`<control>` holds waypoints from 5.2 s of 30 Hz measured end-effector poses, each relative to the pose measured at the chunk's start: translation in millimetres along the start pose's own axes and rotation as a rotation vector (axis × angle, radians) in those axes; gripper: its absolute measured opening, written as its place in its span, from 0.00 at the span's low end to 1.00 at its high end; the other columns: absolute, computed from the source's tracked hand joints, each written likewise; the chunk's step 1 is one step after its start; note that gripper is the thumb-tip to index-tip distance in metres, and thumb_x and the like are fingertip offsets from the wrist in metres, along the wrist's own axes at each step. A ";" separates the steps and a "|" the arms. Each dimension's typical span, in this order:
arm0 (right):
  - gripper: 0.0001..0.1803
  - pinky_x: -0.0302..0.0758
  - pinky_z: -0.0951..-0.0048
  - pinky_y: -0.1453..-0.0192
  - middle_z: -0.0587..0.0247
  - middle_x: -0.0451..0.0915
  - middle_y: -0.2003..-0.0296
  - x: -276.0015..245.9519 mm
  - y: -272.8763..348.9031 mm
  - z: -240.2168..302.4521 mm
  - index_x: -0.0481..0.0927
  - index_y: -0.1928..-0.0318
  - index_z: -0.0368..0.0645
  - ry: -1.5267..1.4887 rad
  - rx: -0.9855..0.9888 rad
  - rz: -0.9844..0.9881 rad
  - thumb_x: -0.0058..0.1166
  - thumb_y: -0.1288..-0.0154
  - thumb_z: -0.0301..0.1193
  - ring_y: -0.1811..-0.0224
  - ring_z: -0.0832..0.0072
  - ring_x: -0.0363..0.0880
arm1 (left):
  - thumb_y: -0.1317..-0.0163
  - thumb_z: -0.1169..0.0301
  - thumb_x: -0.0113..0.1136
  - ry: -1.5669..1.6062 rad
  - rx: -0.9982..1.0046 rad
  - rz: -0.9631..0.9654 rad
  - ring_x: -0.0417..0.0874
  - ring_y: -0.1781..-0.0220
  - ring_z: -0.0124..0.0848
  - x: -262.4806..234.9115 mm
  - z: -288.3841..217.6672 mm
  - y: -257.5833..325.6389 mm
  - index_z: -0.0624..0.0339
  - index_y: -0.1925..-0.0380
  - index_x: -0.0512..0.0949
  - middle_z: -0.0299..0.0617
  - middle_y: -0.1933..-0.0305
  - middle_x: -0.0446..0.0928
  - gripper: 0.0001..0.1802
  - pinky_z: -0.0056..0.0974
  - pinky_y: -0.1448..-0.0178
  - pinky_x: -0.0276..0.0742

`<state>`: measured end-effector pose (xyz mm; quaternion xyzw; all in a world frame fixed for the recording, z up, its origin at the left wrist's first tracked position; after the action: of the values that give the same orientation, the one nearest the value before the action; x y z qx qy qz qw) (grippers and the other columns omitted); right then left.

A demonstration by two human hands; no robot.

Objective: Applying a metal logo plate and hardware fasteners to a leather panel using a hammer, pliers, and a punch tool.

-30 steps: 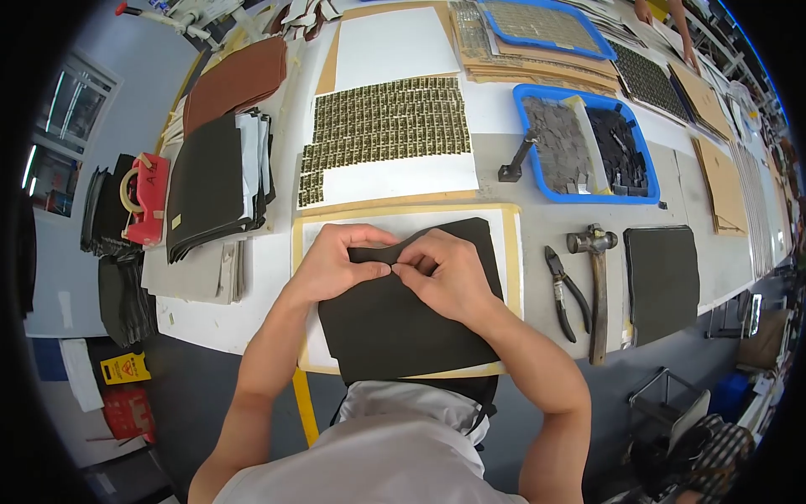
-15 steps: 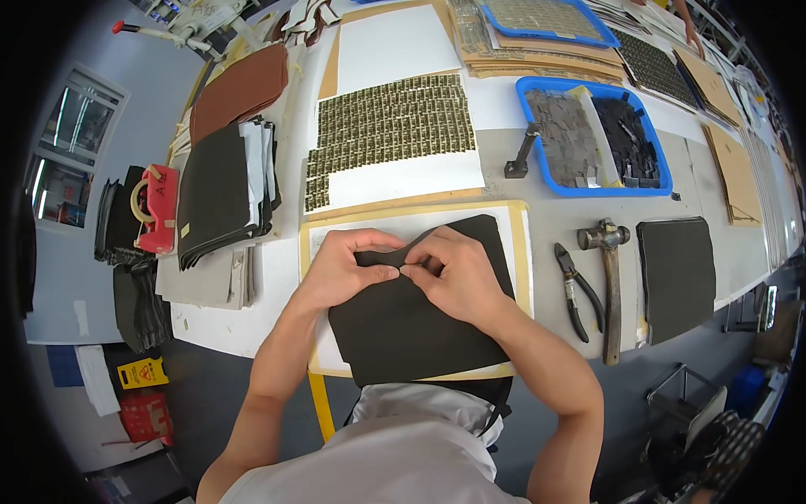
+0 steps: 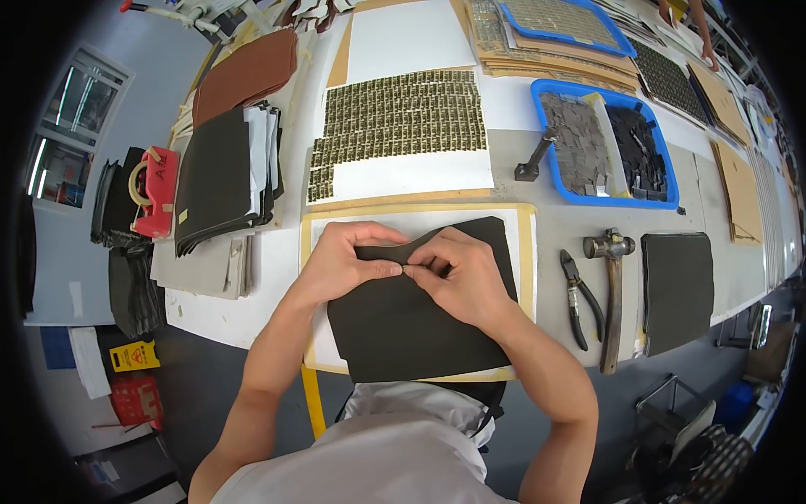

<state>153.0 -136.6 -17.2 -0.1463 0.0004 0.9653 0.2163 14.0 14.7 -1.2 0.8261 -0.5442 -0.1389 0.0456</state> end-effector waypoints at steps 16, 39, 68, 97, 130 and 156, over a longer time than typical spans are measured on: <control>0.07 0.74 0.79 0.71 0.63 0.81 0.69 -0.7 0.1 -2.2 0.87 0.67 0.38 0.020 -0.020 -0.048 0.71 0.45 0.18 0.76 0.82 0.79 | 0.48 0.82 0.74 0.023 -0.058 0.013 0.85 0.51 0.29 5.2 -1.3 2.1 0.65 0.50 0.86 0.40 0.52 0.87 0.22 0.36 0.43 0.81; 0.17 0.72 0.76 0.42 0.63 0.85 0.57 -54.6 10.5 11.0 0.85 0.52 0.33 -0.290 0.021 -0.280 0.68 0.43 0.13 0.51 0.77 0.80 | 0.53 0.74 0.82 -0.093 0.042 -0.005 0.85 0.49 0.30 -11.1 -10.6 6.0 0.62 0.50 0.86 0.40 0.52 0.87 0.27 0.36 0.39 0.78; 0.14 0.72 0.77 0.49 0.63 0.84 0.61 -48.1 12.8 10.3 0.85 0.58 0.34 -0.339 -0.068 -0.248 0.70 0.46 0.13 0.57 0.77 0.79 | 0.55 0.75 0.83 0.035 0.005 0.036 0.88 0.49 0.33 -17.6 -10.9 9.0 0.64 0.53 0.86 0.43 0.53 0.88 0.26 0.37 0.42 0.82; 0.14 0.75 0.75 0.47 0.60 0.85 0.59 -40.2 11.4 11.1 0.84 0.56 0.32 -0.382 -0.096 -0.157 0.66 0.43 0.10 0.55 0.75 0.81 | 0.57 0.74 0.83 -0.142 0.024 -0.018 0.89 0.55 0.33 -11.8 -9.4 10.0 0.59 0.54 0.87 0.42 0.56 0.89 0.25 0.37 0.48 0.82; 0.14 0.78 0.76 0.53 0.65 0.84 0.59 -47.6 -9.9 -20.9 0.84 0.52 0.38 -0.710 -0.169 0.045 0.66 0.39 0.27 0.58 0.80 0.81 | 0.60 0.86 0.75 -0.139 0.059 -0.148 0.85 0.63 0.28 3.7 -25.1 17.0 0.72 0.60 0.85 0.43 0.65 0.86 0.21 0.32 0.55 0.81; 0.24 0.81 0.66 0.55 0.56 0.85 0.59 -64.8 107.2 -28.0 0.78 0.40 0.37 -0.218 0.387 -0.367 0.62 0.34 0.34 0.60 0.72 0.84 | 0.27 0.61 0.61 0.470 -0.002 -0.209 0.84 0.50 0.30 -16.2 1.8 47.5 0.62 0.34 0.73 0.45 0.48 0.82 0.26 0.36 0.46 0.82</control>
<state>172.1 -262.6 -32.4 0.0048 0.1349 0.9021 0.4099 -34.5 10.4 10.7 0.8874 -0.4302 0.0524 0.1570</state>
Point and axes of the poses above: each hand's wrist, its own y-axis away from the middle knuckle, its own x-axis out of the palm, z = x × y, the point moved 2 cm from there along -y, towards the middle knuckle
